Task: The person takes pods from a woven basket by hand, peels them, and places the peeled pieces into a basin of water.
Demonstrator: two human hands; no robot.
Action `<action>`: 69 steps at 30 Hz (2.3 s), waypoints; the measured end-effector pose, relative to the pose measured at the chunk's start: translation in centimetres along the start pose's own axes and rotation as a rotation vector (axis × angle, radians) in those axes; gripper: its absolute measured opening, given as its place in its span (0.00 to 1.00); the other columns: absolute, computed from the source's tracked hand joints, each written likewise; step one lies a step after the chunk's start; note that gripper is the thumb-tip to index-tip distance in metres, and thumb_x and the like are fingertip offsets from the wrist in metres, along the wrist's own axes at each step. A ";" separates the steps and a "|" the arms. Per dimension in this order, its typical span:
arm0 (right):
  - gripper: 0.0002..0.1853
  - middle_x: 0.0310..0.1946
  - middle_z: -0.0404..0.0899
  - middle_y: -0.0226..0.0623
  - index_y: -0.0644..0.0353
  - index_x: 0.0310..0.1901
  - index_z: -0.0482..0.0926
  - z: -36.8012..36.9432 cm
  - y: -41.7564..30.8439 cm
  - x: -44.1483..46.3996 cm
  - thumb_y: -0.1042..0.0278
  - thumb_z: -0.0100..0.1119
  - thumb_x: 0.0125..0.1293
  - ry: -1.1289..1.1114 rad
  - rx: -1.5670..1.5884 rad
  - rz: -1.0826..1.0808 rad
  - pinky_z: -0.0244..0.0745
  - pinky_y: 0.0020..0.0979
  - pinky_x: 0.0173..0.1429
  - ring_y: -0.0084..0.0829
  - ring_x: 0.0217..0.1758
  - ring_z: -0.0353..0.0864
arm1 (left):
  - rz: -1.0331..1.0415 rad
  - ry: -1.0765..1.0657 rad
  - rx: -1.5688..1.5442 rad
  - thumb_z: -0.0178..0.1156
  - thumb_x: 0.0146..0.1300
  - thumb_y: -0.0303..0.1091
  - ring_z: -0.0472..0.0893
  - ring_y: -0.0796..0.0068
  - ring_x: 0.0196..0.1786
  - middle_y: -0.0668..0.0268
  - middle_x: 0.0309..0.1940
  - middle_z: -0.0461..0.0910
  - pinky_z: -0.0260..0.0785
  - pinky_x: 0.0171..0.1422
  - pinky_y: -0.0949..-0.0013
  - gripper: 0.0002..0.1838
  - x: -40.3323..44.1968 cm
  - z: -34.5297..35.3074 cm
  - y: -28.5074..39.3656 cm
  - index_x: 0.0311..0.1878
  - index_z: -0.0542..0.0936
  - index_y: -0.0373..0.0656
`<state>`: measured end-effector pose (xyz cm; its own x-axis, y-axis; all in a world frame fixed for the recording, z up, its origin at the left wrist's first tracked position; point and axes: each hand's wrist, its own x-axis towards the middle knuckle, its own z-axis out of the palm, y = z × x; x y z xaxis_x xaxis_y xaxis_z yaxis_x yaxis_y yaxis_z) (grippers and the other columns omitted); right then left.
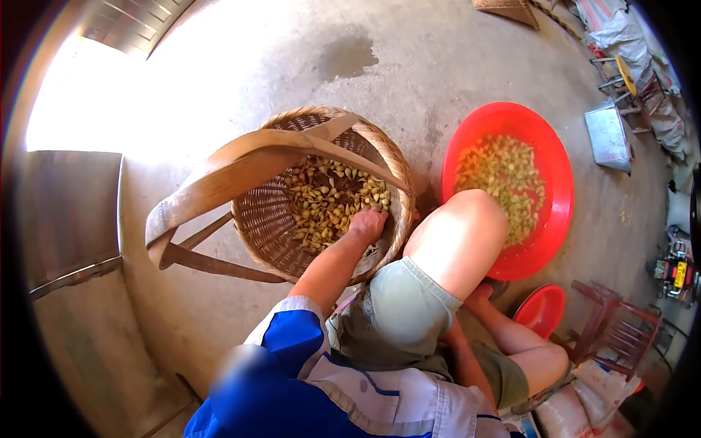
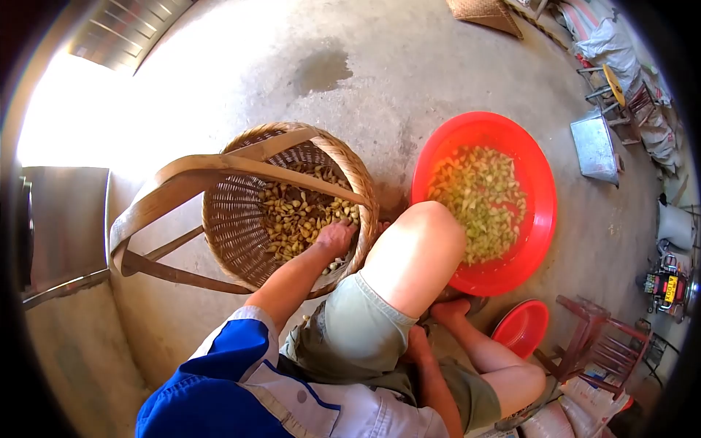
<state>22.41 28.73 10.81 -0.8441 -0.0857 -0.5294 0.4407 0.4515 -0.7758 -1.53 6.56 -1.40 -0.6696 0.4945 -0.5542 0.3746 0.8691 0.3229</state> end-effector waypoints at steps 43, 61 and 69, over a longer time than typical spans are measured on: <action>0.09 0.35 0.81 0.32 0.65 0.49 0.77 -7.6 -13.1 -6.9 0.76 0.57 0.69 0.525 0.671 -0.358 0.74 0.21 0.39 0.18 0.34 0.79 | 0.484 0.154 -1.610 0.60 0.64 0.20 0.82 0.72 0.47 0.62 0.45 0.83 0.76 0.55 0.68 0.13 -19.6 -17.3 16.0 0.51 0.78 0.39; 0.05 0.32 0.75 0.28 0.61 0.42 0.74 -7.6 -9.3 -5.9 0.75 0.58 0.66 0.503 1.204 -0.331 0.68 0.22 0.34 0.18 0.29 0.70 | 0.615 -0.126 -1.494 0.60 0.65 0.19 0.81 0.76 0.48 0.63 0.44 0.82 0.76 0.55 0.70 0.11 -14.7 -9.5 22.5 0.50 0.77 0.38; 0.04 0.31 0.75 0.29 0.61 0.41 0.75 -7.4 -8.8 -5.4 0.77 0.57 0.66 0.576 1.077 -0.334 0.69 0.22 0.33 0.18 0.28 0.70 | 0.573 -0.191 -1.551 0.59 0.65 0.20 0.80 0.76 0.50 0.65 0.46 0.81 0.75 0.58 0.70 0.12 -14.6 -10.0 22.4 0.52 0.77 0.38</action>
<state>20.82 31.79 22.97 -0.8526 0.4649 -0.2385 -0.0233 -0.4898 -0.8715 10.21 18.72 21.63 -0.5528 0.8207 -0.1444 -0.5012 -0.1890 0.8445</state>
